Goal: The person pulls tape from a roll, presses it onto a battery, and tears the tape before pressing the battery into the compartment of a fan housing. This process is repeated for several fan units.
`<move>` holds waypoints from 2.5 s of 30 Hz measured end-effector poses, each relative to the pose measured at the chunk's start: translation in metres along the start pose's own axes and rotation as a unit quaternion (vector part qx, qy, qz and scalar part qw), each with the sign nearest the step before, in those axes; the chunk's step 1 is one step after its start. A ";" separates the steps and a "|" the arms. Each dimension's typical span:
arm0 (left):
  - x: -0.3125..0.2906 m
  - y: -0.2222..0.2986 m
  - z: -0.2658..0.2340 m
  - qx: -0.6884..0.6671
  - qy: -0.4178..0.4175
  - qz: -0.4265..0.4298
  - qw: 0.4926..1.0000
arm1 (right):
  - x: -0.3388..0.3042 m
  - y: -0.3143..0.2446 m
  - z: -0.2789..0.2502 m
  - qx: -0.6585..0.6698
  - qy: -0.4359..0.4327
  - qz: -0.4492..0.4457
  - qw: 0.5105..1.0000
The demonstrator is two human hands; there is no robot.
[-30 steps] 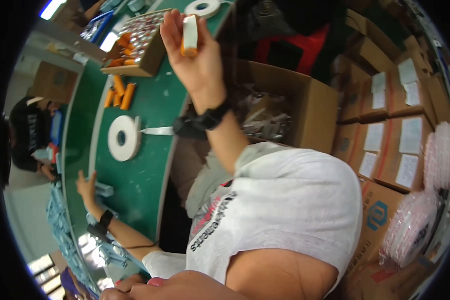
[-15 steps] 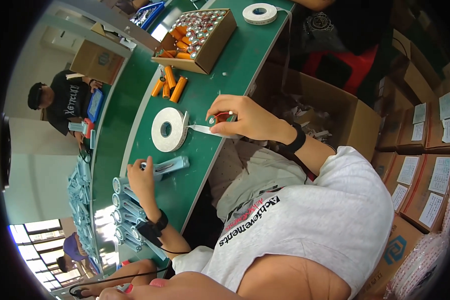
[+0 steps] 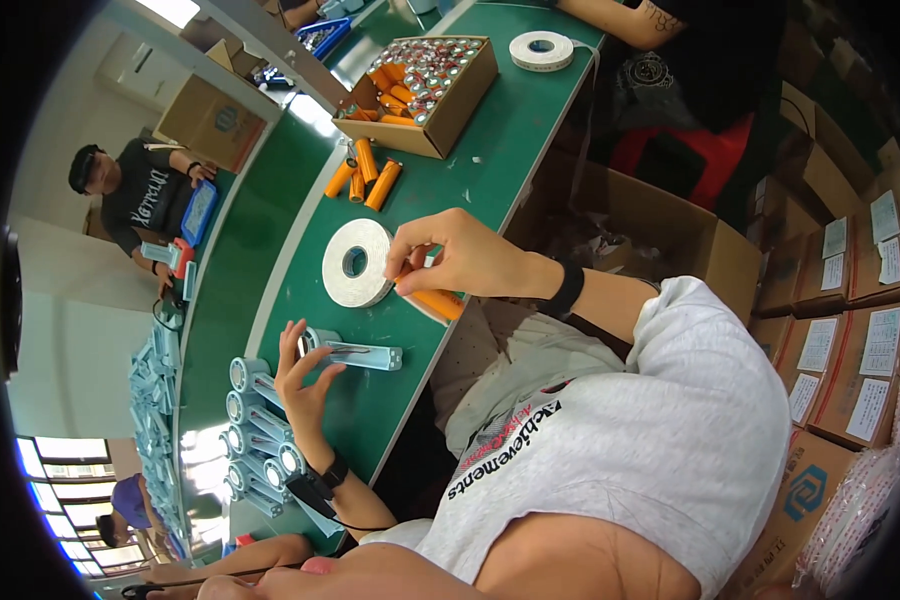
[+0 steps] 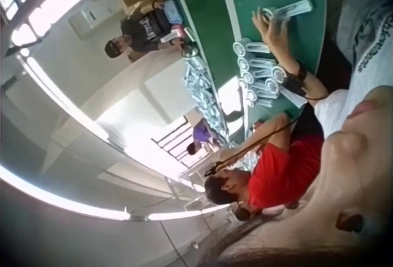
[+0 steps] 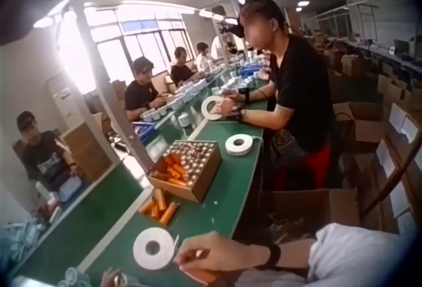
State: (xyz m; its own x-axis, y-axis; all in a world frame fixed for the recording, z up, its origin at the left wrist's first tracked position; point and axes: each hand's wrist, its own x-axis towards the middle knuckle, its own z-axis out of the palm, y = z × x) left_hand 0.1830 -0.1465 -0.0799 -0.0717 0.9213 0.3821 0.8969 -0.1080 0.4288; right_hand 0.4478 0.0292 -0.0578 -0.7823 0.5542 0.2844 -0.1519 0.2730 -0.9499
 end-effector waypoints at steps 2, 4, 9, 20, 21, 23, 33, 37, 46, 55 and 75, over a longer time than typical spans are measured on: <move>0.006 -0.002 0.001 0.034 -0.007 0.022 0.999 | 0.013 -0.004 0.004 -0.014 -0.016 0.001 1.000; 0.012 0.003 0.000 0.109 -0.036 0.060 0.992 | 0.024 -0.009 0.003 -0.066 -0.160 0.024 0.985; 0.021 0.009 0.006 0.150 -0.071 0.067 0.984 | 0.040 -0.006 0.005 -0.092 -0.250 0.010 0.964; 0.014 -0.024 0.027 0.123 -0.010 0.050 0.991 | 0.050 0.015 0.045 -0.112 -0.121 -0.172 0.971; 0.013 -0.024 0.029 0.121 -0.011 0.046 0.992 | 0.051 0.017 0.051 -0.084 -0.109 -0.166 0.977; 0.014 -0.021 0.033 0.163 -0.011 0.055 0.985 | 0.055 0.026 0.065 -0.078 -0.086 -0.185 0.976; 0.006 -0.033 0.028 0.086 -0.038 0.012 0.995 | 0.049 0.071 0.109 -0.140 -0.018 -0.237 0.961; 0.004 -0.043 0.029 0.024 -0.034 0.024 0.999 | 0.046 0.074 0.116 -0.116 0.051 -0.243 0.962; -0.001 -0.055 0.044 -0.057 0.006 -0.014 0.998 | 0.044 0.098 0.123 -0.210 -0.040 -0.266 0.940; -0.006 -0.067 0.065 -0.139 0.116 -0.139 0.974 | 0.047 0.132 0.137 -0.382 0.002 -0.294 0.876; -0.003 -0.079 0.072 -0.153 0.078 -0.146 0.974 | 0.046 0.134 0.125 -0.469 -0.206 -0.192 0.837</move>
State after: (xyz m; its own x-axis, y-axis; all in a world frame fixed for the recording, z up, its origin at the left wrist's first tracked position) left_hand 0.1438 -0.1139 -0.1744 -0.3909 0.8638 0.3180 0.6583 0.0209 0.7525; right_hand 0.3157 -0.0066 -0.1879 -0.9561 0.0179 0.2925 -0.0505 0.9732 -0.2245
